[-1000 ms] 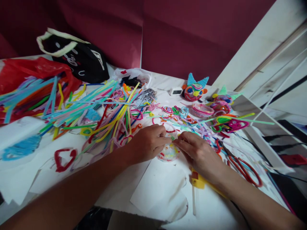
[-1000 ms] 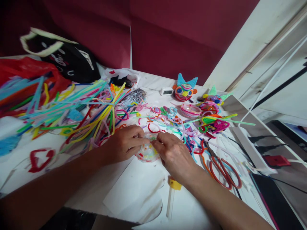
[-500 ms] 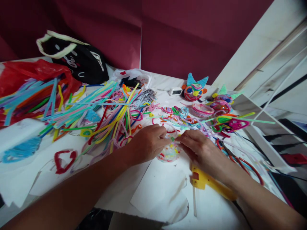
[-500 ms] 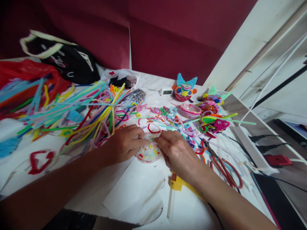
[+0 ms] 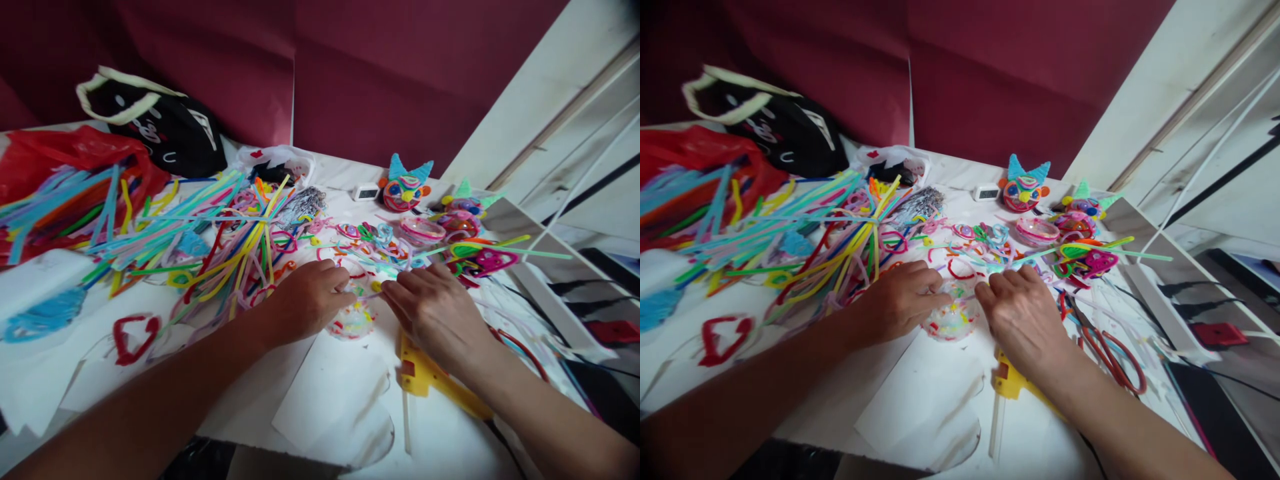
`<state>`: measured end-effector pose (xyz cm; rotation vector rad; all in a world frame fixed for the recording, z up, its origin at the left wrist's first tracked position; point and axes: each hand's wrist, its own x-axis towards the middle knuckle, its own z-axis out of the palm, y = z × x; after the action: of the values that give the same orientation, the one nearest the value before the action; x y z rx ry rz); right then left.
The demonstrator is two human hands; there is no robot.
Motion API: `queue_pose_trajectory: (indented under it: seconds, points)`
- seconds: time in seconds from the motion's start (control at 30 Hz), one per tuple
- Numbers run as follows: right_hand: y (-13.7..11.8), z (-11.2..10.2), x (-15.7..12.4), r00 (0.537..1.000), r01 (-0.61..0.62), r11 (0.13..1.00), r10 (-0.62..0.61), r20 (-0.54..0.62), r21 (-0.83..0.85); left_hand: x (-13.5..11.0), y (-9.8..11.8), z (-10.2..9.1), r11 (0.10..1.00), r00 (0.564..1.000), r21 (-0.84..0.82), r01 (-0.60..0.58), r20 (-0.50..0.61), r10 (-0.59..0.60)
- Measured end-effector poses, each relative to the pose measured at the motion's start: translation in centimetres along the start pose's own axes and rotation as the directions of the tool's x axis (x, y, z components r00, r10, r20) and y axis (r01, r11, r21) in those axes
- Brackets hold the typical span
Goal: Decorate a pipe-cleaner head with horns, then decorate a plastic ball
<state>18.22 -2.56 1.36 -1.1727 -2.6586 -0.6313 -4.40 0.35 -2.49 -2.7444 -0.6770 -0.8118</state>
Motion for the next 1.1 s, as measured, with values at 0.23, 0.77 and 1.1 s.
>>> queue_pose_trajectory:
  seconds: [0.23,0.77,1.1]
  points:
    - [0.4,1.5,-0.4,0.940,-0.231,0.779,0.333,-0.072,0.583,0.0,0.0,-0.1,1.000,0.999,0.015,-0.024,-0.025,0.024]
    - [2.3,1.5,3.4,0.970,0.232,0.678,-0.211,-0.118,0.697,-0.2,-0.2,0.3,0.998,0.999,0.037,-0.043,-0.016,0.044]
    - [3.1,1.4,4.8,0.941,0.256,0.647,-0.338,-0.032,0.718,-0.2,-0.1,0.0,0.998,0.999,0.050,-0.032,-0.022,0.034]
